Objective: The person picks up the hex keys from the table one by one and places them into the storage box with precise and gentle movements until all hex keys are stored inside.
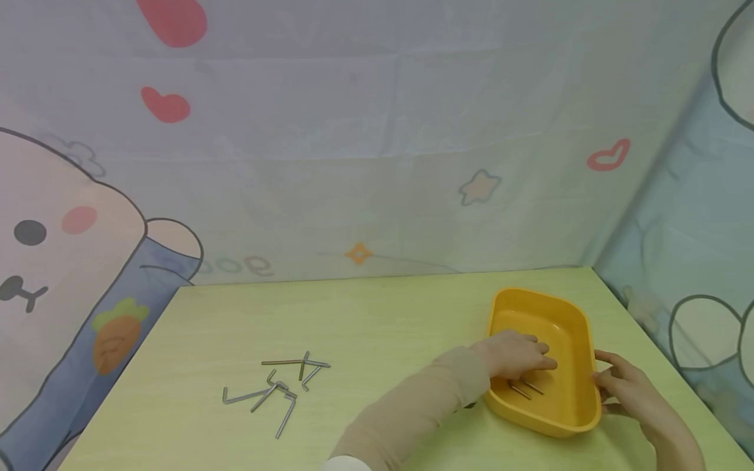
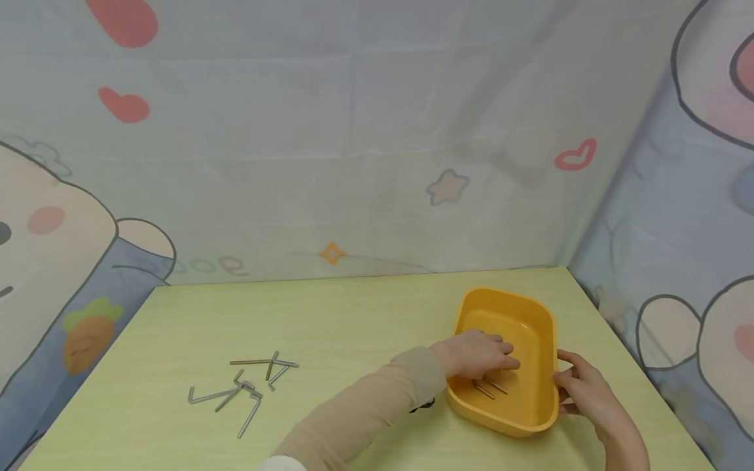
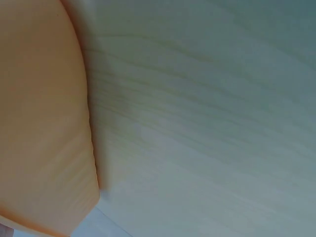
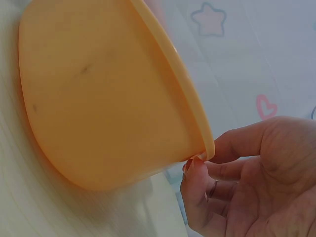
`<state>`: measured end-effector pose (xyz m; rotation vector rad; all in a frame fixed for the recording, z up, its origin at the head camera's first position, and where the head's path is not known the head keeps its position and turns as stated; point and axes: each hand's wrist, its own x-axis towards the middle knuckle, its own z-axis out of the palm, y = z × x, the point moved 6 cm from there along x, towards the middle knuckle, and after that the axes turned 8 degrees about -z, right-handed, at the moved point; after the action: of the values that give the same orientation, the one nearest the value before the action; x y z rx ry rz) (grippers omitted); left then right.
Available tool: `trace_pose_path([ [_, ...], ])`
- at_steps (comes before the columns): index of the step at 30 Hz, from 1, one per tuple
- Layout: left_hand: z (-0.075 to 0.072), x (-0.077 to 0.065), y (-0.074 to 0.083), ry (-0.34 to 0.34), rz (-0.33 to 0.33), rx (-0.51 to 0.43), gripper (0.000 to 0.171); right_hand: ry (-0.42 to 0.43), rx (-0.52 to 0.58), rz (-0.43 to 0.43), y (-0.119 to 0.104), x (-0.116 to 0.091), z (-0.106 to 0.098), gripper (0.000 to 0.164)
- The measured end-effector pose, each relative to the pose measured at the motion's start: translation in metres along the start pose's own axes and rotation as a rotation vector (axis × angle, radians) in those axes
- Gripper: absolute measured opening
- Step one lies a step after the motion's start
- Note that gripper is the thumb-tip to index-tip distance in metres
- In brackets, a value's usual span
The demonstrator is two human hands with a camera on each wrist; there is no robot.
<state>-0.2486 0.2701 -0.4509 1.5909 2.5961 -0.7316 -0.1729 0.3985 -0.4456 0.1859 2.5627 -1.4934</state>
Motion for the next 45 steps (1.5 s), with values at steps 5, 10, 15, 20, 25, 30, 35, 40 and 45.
trace_pose_path([
  [5, -0.004, -0.001, -0.005, 0.020, -0.054, -0.030, 0.043, -0.002, 0.002, -0.003, 0.001, 0.000, 0.000, 0.058],
  [10, -0.008, -0.003, -0.009, 0.033, -0.103, -0.032, 0.043, -0.001, 0.007, -0.003, 0.002, 0.000, 0.000, 0.058],
  [15, -0.012, -0.011, -0.013, 0.048, -0.122, -0.023, 0.042, 0.006, 0.012, -0.010, 0.001, 0.000, 0.000, 0.057],
  [20, -0.017, -0.021, -0.014, 0.114, -0.124, -0.026, 0.039, 0.004, 0.013, -0.009, 0.000, 0.000, 0.001, 0.057],
  [25, -0.022, -0.031, -0.016, 0.164, -0.142, -0.045, 0.035, 0.006, 0.010, -0.009, -0.001, 0.000, 0.001, 0.057],
  [30, -0.028, -0.041, -0.015, 0.223, -0.134, -0.044, 0.032, 0.002, 0.009, -0.003, 0.000, 0.000, 0.000, 0.057],
  [35, -0.030, -0.054, -0.015, 0.251, -0.132, -0.034, 0.031, -0.004, 0.003, -0.003, 0.000, 0.000, 0.000, 0.058],
  [40, -0.031, -0.066, -0.021, 0.263, -0.184, -0.052, 0.031, -0.003, 0.006, -0.002, 0.001, 0.000, 0.000, 0.058],
  [45, -0.029, -0.078, -0.029, 0.278, -0.225, -0.109, 0.030, 0.000, 0.007, -0.003, 0.000, 0.000, 0.000, 0.059],
])
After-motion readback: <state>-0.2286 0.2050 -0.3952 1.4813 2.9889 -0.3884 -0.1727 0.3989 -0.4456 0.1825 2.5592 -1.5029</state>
